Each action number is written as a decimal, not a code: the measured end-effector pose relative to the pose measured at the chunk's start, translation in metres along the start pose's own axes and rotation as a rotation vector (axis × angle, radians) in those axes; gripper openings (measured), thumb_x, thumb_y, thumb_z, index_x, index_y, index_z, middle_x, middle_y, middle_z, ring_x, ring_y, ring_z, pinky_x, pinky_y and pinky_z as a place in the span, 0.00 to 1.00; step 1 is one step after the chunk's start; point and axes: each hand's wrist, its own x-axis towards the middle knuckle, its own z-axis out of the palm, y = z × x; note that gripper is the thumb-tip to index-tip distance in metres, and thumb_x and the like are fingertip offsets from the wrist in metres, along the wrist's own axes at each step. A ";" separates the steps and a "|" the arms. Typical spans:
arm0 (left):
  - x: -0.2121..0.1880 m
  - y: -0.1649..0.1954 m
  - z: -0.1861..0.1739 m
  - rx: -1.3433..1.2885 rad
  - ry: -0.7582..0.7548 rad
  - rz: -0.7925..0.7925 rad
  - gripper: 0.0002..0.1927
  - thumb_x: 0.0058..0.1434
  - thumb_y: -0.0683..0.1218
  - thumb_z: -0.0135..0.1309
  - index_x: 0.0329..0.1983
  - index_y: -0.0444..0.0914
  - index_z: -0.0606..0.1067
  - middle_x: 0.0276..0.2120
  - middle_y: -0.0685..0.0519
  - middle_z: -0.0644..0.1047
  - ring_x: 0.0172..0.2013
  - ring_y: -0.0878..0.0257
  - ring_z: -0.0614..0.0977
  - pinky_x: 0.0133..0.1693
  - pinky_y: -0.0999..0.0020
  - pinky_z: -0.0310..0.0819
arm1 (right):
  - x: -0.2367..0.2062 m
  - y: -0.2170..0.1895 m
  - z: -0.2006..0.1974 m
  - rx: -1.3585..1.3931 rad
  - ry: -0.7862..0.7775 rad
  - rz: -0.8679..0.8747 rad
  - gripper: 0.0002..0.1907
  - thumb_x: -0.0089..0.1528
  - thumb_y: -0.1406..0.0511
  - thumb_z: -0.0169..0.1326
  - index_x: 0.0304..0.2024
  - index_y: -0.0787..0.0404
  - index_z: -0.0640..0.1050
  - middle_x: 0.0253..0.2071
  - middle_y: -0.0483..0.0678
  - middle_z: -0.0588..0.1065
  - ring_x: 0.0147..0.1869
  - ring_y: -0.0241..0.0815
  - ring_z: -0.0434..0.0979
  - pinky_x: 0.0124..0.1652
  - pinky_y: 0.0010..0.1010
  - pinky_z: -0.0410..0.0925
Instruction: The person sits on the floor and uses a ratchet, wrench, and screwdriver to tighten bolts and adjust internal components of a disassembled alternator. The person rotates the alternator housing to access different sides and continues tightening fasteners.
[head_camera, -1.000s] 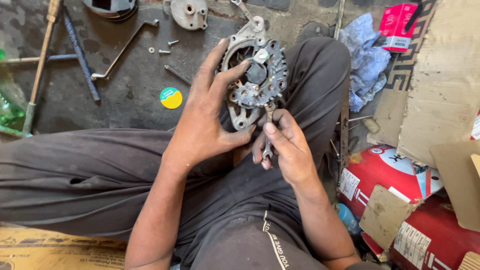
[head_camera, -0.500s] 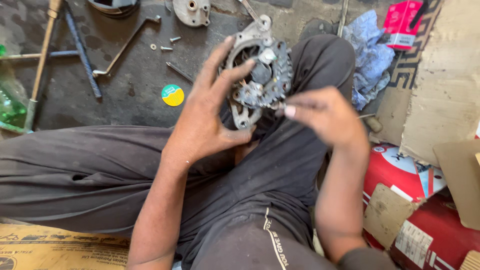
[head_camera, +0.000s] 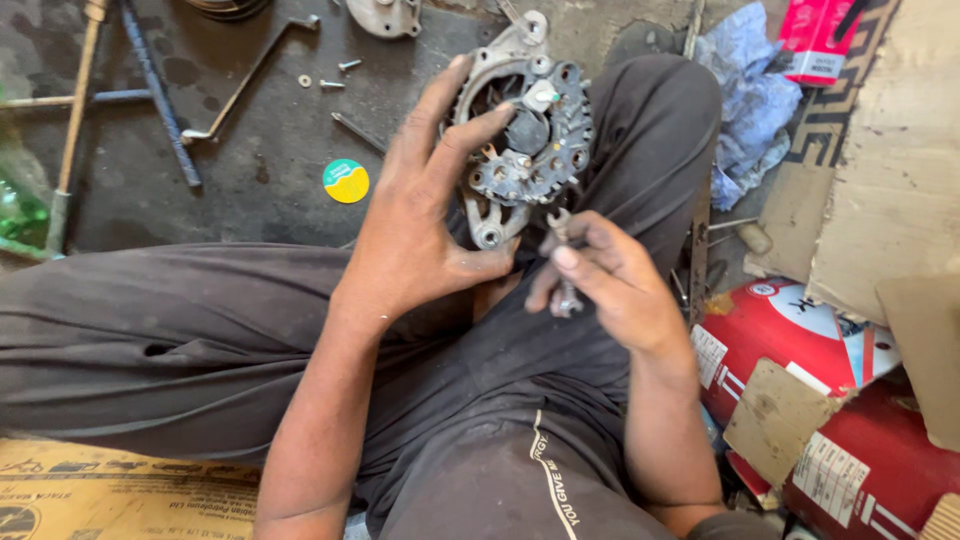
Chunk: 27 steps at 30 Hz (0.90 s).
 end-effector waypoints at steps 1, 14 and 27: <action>0.000 -0.001 0.000 0.002 -0.004 0.001 0.50 0.42 0.49 0.71 0.72 0.47 0.66 0.77 0.44 0.55 0.76 0.40 0.61 0.74 0.51 0.61 | 0.001 0.003 0.005 0.030 -0.003 -0.023 0.11 0.71 0.61 0.50 0.49 0.62 0.71 0.32 0.52 0.79 0.33 0.40 0.80 0.33 0.24 0.69; 0.002 -0.002 -0.012 -0.036 -0.085 0.045 0.52 0.44 0.48 0.72 0.75 0.47 0.64 0.78 0.42 0.52 0.78 0.39 0.59 0.76 0.49 0.58 | 0.010 0.009 0.063 0.393 0.142 -0.131 0.12 0.74 0.62 0.44 0.54 0.64 0.69 0.35 0.57 0.77 0.31 0.44 0.78 0.27 0.28 0.69; 0.007 0.001 -0.018 0.004 -0.098 0.026 0.53 0.37 0.47 0.74 0.72 0.48 0.67 0.76 0.44 0.56 0.75 0.41 0.62 0.72 0.51 0.61 | 0.015 0.002 0.051 0.477 0.193 -0.044 0.09 0.71 0.62 0.53 0.45 0.62 0.74 0.26 0.51 0.75 0.24 0.41 0.73 0.24 0.29 0.67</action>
